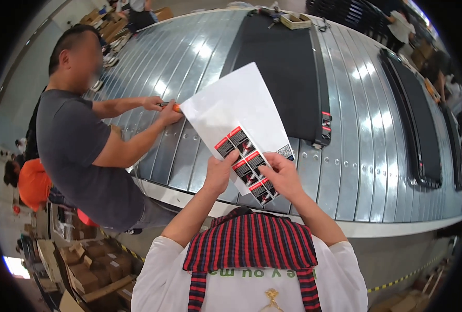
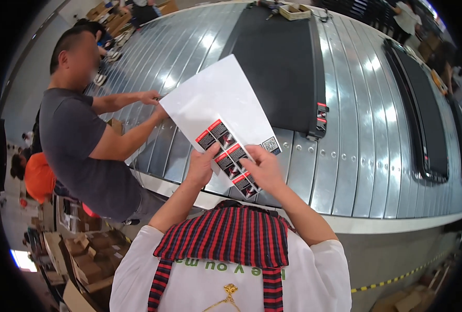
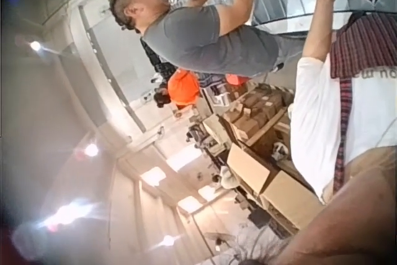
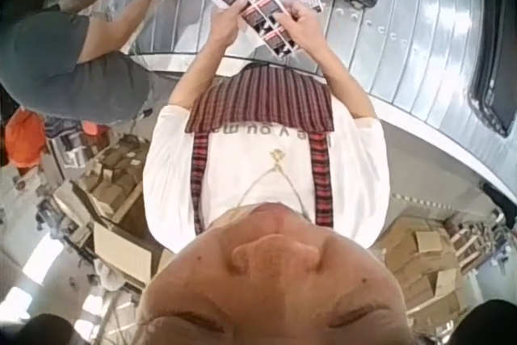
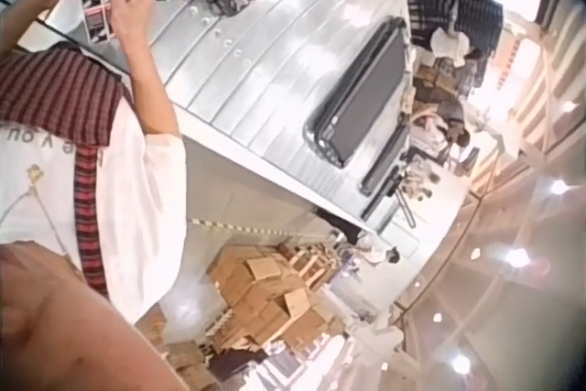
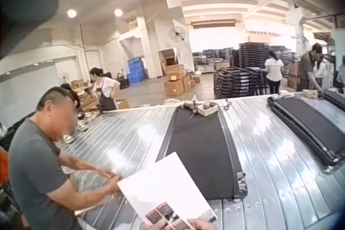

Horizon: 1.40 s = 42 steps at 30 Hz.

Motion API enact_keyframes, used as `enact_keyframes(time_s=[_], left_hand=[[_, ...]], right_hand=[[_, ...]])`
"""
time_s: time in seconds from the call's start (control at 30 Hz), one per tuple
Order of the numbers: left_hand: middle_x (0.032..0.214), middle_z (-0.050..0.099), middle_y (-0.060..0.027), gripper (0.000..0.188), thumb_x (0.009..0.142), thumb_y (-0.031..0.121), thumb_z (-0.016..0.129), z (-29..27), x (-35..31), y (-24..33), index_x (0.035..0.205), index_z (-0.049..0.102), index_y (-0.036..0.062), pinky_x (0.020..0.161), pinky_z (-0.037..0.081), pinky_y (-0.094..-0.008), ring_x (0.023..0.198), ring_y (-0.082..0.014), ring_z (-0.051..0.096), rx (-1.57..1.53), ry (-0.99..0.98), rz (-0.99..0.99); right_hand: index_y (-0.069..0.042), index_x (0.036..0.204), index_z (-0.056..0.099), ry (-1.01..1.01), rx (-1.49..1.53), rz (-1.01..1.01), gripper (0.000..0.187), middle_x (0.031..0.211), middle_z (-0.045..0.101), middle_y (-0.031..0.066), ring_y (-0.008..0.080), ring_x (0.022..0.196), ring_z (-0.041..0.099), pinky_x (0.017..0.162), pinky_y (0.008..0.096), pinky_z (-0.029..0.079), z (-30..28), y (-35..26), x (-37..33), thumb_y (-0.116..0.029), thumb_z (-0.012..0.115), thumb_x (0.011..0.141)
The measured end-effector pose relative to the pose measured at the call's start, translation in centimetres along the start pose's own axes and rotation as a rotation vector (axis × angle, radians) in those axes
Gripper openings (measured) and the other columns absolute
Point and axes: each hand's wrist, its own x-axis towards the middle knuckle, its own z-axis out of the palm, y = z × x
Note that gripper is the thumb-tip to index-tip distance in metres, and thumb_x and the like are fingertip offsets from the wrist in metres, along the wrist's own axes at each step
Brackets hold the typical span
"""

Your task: Applying identifying labels and stickers to treadmills on a factory assembly line.

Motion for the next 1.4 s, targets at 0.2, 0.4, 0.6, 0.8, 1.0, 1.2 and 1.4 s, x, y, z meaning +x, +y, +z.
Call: enact_keyframes(time_s=[0.2, 0.4, 0.6, 0.8, 1.0, 1.2, 1.4], left_hand=[[0.089, 0.056, -0.0038, 0.024, 0.079, 0.014, 0.056, 1.2, -0.7, -1.2, 0.099, 0.051, 0.0019, 0.07, 0.044, -0.0243, 0.078, -0.0106, 0.054, -0.162, -0.006, -0.109], [0.092, 0.056, -0.0045, 0.028, 0.084, 0.025, 0.049, 0.4, 0.2, -2.9, 0.103, 0.048, 0.0041, 0.069, 0.046, -0.0269, 0.079, -0.0132, 0.055, -0.272, -0.032, -0.186], [0.102, 0.053, -0.0102, 0.04, 0.085, 0.031, 0.046, 0.0, 0.3, -2.2, 0.111, 0.042, 0.0013, 0.076, 0.045, -0.0323, 0.089, -0.0197, 0.054, -0.267, -0.06, -0.166], [0.104, 0.053, -0.0082, 0.034, 0.085, 0.025, 0.045, 0.1, 0.9, -2.0, 0.111, 0.043, 0.0035, 0.077, 0.045, -0.0323, 0.092, -0.0187, 0.054, -0.372, -0.205, -0.259], [0.094, 0.055, -0.0042, 0.024, 0.084, 0.018, 0.049, 1.2, 0.4, -1.1, 0.104, 0.046, 0.0071, 0.074, 0.046, -0.0315, 0.085, -0.0155, 0.055, -0.385, -0.243, -0.241], [0.1, 0.053, -0.0042, 0.03, 0.082, 0.015, 0.052, 0.2, 1.3, -0.5, 0.109, 0.044, 0.0067, 0.08, 0.044, -0.0325, 0.09, -0.0157, 0.052, -0.325, -0.192, -0.204], [0.102, 0.052, -0.0045, 0.032, 0.081, 0.011, 0.052, -0.8, 1.2, -0.4, 0.111, 0.044, 0.0043, 0.08, 0.044, -0.0314, 0.092, -0.0147, 0.052, -0.273, -0.171, -0.188]], right_hand=[[0.001, 0.099, 0.051, 0.096, -0.213, -0.095, 0.023, 0.081, 0.059, 0.0077, 0.0075, 0.07, 0.054, 0.062, 0.0218, 0.044, 2.3, 0.1, -1.1, -0.004, 0.054, 0.076], [0.001, 0.113, 0.042, 0.092, -0.607, -0.325, 0.038, 0.086, 0.054, 0.0203, 0.0346, 0.079, 0.053, 0.069, 0.0354, 0.043, 3.3, 0.8, -1.6, -0.012, 0.05, 0.079], [0.001, 0.117, 0.034, -0.084, -0.503, -0.205, 0.041, 0.085, 0.053, 0.0211, 0.0371, 0.078, 0.051, 0.067, 0.0397, 0.041, 4.3, 0.3, -3.7, -0.013, 0.045, 0.081], [0.002, 0.107, 0.045, 0.07, -0.456, -0.198, 0.031, 0.087, 0.056, 0.0183, 0.0269, 0.081, 0.056, 0.071, 0.0307, 0.043, 3.4, 0.4, -3.0, -0.014, 0.049, 0.081], [-0.001, 0.099, 0.05, 0.2, -0.385, -0.231, 0.023, 0.079, 0.057, 0.0162, 0.0281, 0.07, 0.056, 0.062, 0.0314, 0.044, 2.4, 0.5, -1.8, -0.013, 0.05, 0.079], [-0.002, 0.096, 0.053, 0.477, -0.913, -0.618, 0.022, 0.078, 0.057, 0.0088, 0.0246, 0.073, 0.056, 0.064, 0.0297, 0.043, -0.9, -0.8, -1.1, -0.01, 0.056, 0.075], [0.001, 0.091, 0.053, 0.447, -0.4, -0.268, 0.021, 0.087, 0.057, 0.0093, 0.0199, 0.078, 0.054, 0.07, 0.031, 0.043, -3.7, -1.5, -0.6, -0.01, 0.059, 0.073]])
